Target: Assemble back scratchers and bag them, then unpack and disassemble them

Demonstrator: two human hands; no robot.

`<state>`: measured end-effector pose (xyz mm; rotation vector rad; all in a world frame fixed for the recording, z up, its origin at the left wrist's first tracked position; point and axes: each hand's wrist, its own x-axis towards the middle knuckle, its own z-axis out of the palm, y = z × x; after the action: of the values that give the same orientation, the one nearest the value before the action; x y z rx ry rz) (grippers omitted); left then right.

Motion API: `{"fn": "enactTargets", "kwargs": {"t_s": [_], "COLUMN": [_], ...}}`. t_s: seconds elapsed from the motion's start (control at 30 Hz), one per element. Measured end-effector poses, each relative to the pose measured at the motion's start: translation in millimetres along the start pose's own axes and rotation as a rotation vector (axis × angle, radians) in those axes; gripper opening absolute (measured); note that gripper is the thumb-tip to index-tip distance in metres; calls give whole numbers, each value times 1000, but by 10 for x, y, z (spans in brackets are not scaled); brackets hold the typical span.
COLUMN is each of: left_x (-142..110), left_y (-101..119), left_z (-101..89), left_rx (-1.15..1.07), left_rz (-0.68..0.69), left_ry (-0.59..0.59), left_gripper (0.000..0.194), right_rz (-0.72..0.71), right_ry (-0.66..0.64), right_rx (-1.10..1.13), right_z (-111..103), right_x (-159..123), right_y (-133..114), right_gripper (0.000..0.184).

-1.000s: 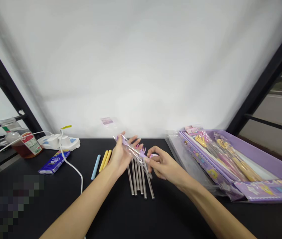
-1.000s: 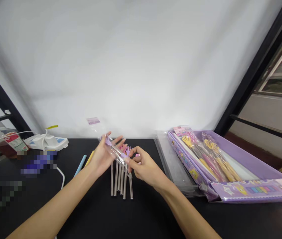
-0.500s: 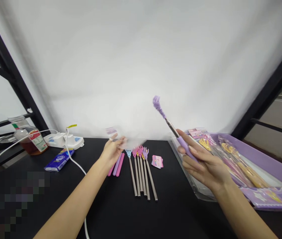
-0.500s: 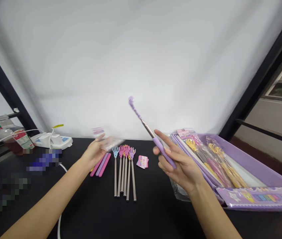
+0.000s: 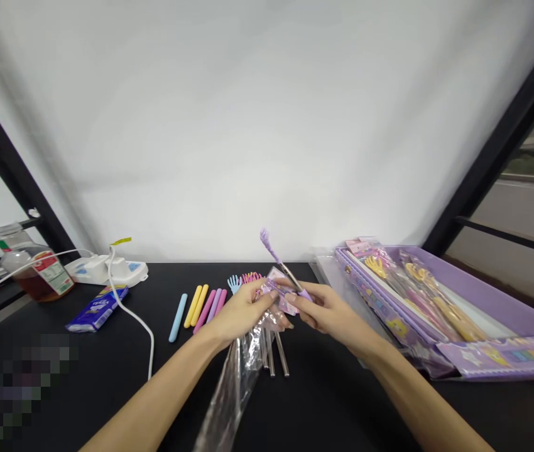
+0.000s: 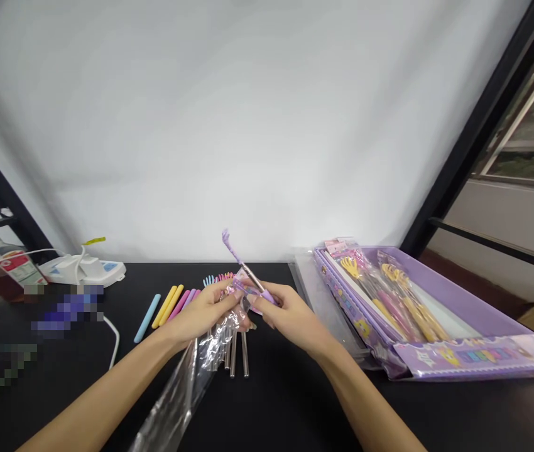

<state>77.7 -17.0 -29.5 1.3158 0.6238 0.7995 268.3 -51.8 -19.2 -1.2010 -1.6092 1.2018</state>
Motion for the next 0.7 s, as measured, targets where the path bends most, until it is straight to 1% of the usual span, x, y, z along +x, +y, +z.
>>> {"fn": "enactTargets", "kwargs": {"t_s": [0.1,0.2,0.27,0.33,0.37,0.43,0.47,0.5,0.53,0.57,0.63,0.7], "left_x": [-14,-38,-53,-60,-57,-38,-22,-2,20,41,74,87], "left_y": [-14,-35,-36,-20,-7,20,29,35,38,39,43,55], "left_z": [-27,-52,-65,-82,-91,-111,-121,-131,-140,-148,-158,-162], "left_rx": [28,97,146,190,207,197,171,136,96,58,2,-44], "left_rz": [-64,-85,-86,-70,-58,-38,-30,-21,-14,-9,-14,-38], "left_ry": [-79,-134,-135,-112,-95,-44,-1,54,120,187,297,360], "left_gripper": [39,40,38,35,33,31,31,31,31,30,29,27], "right_rz": [-97,-142,-111,-39,-13,-3,-7,0,24,59,126,165], "right_ry": [181,305,305,291,310,414,474,516,530,517,440,363], "right_rx": [-129,-219,-159,3,100,252,284,278,235,165,-9,-180], "right_z": [10,-5,-29,-82,-124,-228,-281,-328,-362,-382,-377,-334], "right_x": [49,85,90,79,71,55,52,53,61,76,129,209], "right_y": [51,106,113,94,82,73,79,95,118,146,210,274], "right_gripper": [50,38,36,38,39,41,42,41,39,37,34,33]}}
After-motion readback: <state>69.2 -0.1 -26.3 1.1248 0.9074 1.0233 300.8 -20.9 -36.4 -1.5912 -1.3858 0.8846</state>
